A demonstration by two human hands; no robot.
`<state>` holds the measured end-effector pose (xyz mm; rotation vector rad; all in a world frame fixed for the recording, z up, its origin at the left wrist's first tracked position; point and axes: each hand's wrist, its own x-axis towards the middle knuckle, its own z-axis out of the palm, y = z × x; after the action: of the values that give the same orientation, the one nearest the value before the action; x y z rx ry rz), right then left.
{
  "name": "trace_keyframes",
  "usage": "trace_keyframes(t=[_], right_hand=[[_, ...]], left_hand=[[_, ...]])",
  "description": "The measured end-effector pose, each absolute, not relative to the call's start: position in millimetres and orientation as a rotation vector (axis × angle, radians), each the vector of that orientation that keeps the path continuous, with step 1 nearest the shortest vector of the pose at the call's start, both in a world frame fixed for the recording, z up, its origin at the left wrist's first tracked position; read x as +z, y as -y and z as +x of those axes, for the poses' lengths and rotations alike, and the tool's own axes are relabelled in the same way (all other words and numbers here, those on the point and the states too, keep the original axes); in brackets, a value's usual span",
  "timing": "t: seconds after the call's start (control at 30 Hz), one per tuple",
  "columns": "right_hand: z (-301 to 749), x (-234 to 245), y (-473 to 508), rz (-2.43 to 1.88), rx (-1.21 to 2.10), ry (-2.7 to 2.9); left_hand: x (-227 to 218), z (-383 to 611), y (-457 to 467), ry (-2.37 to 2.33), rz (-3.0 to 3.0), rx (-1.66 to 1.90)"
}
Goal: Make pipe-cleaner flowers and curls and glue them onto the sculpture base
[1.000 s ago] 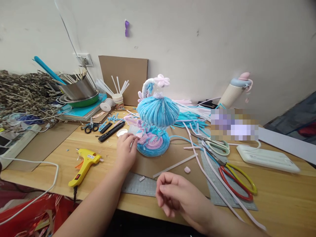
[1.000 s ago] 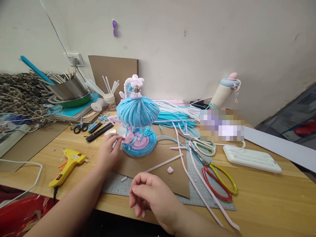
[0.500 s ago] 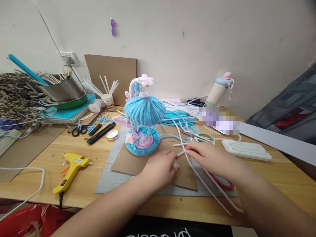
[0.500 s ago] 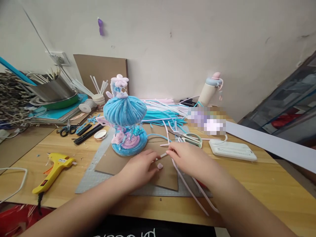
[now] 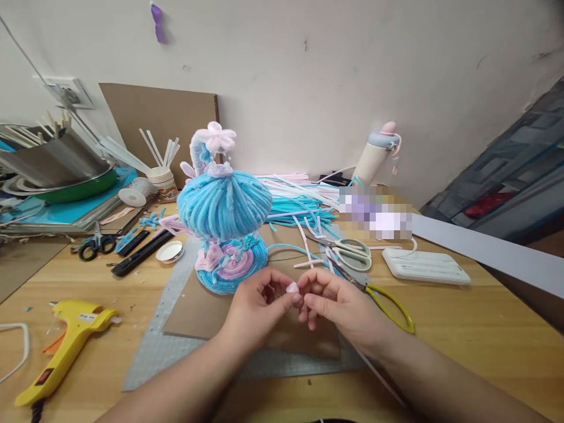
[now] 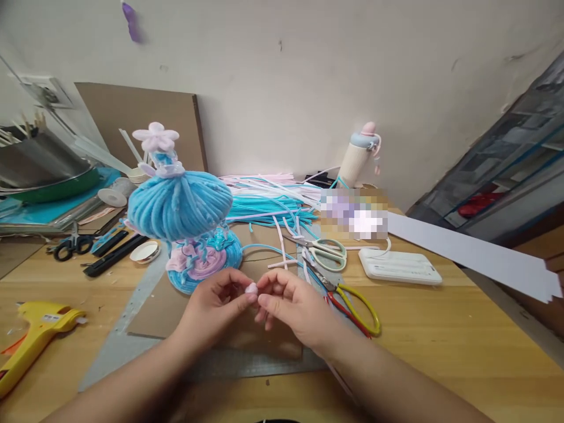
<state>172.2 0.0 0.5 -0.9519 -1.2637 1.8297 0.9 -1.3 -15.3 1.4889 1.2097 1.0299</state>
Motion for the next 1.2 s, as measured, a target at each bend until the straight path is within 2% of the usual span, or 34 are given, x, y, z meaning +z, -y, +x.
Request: trace_keyframes(t=[0.33, 0.47, 0.57, 0.93, 1.2], right_hand=[[171, -7, 3, -0.765, 2.299, 0.651], [174, -7, -1, -0.762, 2.37, 0.537], [172, -7, 0, -0.826, 2.282, 0.596], [165, -8, 5, -1.11, 1.587, 1.268], [169, -8, 7, -1.121, 1.432, 1.488]], left_hand=[[-8, 1, 10, -1.071, 1.688, 1.055], [-4, 1, 8, -1.061, 1.801, 1.034], [-7, 1, 7, -1.123, 1.843, 1.076], [-12, 2, 3, -1.211, 1.75, 1.073], [-9, 2, 6, -1.106, 1.695, 1.03]])
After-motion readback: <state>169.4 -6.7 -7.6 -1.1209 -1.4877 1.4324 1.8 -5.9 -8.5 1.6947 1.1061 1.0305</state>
